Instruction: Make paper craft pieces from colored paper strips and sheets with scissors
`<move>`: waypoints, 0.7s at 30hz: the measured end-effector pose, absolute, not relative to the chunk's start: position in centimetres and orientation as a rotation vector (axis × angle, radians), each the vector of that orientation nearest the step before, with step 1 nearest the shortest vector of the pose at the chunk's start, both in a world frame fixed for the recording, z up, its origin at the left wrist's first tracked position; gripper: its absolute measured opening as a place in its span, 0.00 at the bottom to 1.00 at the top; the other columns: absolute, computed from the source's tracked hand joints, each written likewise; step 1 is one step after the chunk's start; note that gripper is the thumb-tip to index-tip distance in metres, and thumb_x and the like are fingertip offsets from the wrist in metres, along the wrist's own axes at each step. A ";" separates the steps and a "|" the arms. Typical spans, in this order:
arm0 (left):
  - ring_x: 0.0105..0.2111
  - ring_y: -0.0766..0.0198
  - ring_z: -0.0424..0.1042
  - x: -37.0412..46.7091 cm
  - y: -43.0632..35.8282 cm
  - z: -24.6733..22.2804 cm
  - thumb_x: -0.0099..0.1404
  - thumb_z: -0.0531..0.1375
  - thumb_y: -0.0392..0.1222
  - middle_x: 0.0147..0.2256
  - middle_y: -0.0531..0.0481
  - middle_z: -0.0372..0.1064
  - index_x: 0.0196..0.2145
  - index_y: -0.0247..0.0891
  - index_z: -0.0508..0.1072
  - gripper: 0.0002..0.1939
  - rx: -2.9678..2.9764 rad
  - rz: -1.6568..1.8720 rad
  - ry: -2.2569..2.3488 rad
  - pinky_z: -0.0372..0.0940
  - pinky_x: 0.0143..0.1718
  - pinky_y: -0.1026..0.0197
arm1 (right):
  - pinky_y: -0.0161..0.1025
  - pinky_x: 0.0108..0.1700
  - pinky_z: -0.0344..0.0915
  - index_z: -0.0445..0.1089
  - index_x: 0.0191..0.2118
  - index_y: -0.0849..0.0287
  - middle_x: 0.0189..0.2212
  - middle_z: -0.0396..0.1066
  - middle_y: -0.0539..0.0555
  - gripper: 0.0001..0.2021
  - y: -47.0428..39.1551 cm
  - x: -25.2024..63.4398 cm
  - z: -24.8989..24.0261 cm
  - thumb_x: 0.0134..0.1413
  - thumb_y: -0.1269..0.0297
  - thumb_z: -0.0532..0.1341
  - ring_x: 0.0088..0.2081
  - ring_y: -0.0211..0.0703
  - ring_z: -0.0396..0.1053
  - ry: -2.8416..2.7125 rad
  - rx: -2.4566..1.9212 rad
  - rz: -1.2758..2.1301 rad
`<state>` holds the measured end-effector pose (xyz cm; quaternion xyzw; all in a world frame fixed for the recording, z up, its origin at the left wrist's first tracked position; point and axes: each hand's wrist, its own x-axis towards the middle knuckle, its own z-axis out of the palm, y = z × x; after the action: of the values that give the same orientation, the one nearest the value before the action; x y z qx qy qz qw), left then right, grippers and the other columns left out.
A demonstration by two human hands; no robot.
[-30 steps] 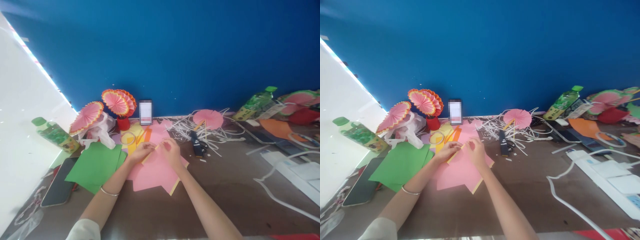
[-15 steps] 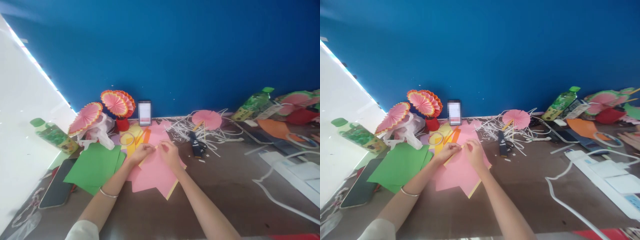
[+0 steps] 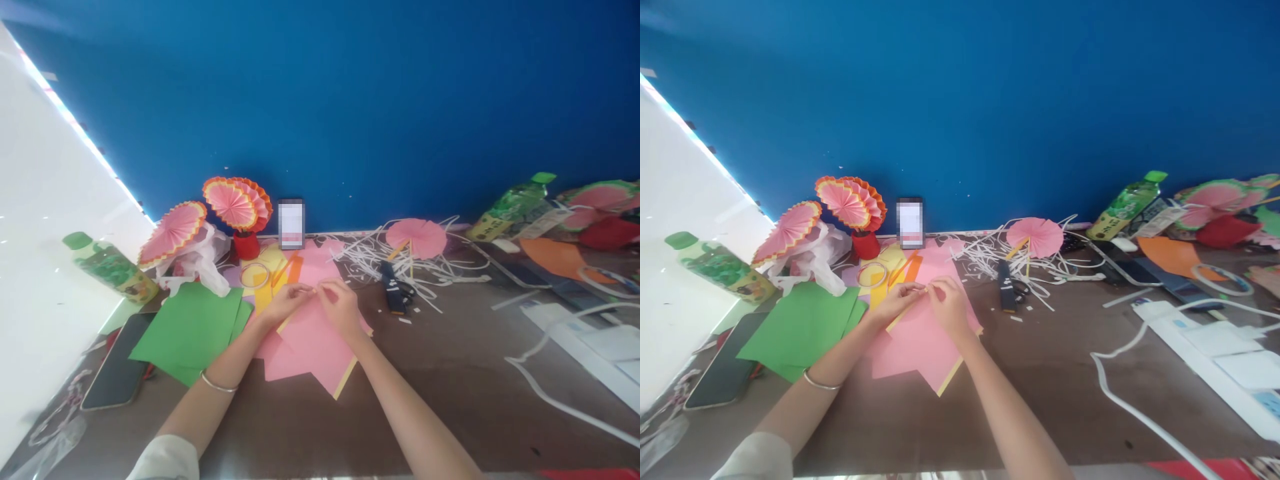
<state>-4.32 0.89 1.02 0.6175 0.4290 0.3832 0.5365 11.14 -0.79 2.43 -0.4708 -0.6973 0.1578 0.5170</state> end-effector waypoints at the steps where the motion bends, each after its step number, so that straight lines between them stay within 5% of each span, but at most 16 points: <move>1: 0.34 0.63 0.68 -4.2 0.9 1.0 0.55 0.58 0.51 0.34 0.48 0.72 0.36 0.35 0.74 0.17 1.456 0.911 1.020 0.61 0.36 0.63 | 0.41 0.40 0.65 0.69 0.28 0.58 0.30 0.71 0.54 0.06 -0.8 11.1 2.4 0.52 0.66 0.56 0.35 0.43 0.69 -1.686 -1.127 0.388; 21: 0.34 0.64 0.69 -4.4 1.0 0.9 0.56 0.58 0.48 0.36 0.47 0.72 0.35 0.36 0.74 0.15 1.432 0.918 0.947 0.61 0.37 0.64 | 0.41 0.38 0.68 0.72 0.28 0.57 0.30 0.73 0.54 0.06 -0.7 11.0 1.7 0.49 0.67 0.58 0.33 0.43 0.71 -1.618 -1.181 0.325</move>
<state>-4.37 0.97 0.91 0.6082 0.4021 0.3899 0.5625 10.96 -0.70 1.73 -0.4941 -0.6773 0.1359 0.5278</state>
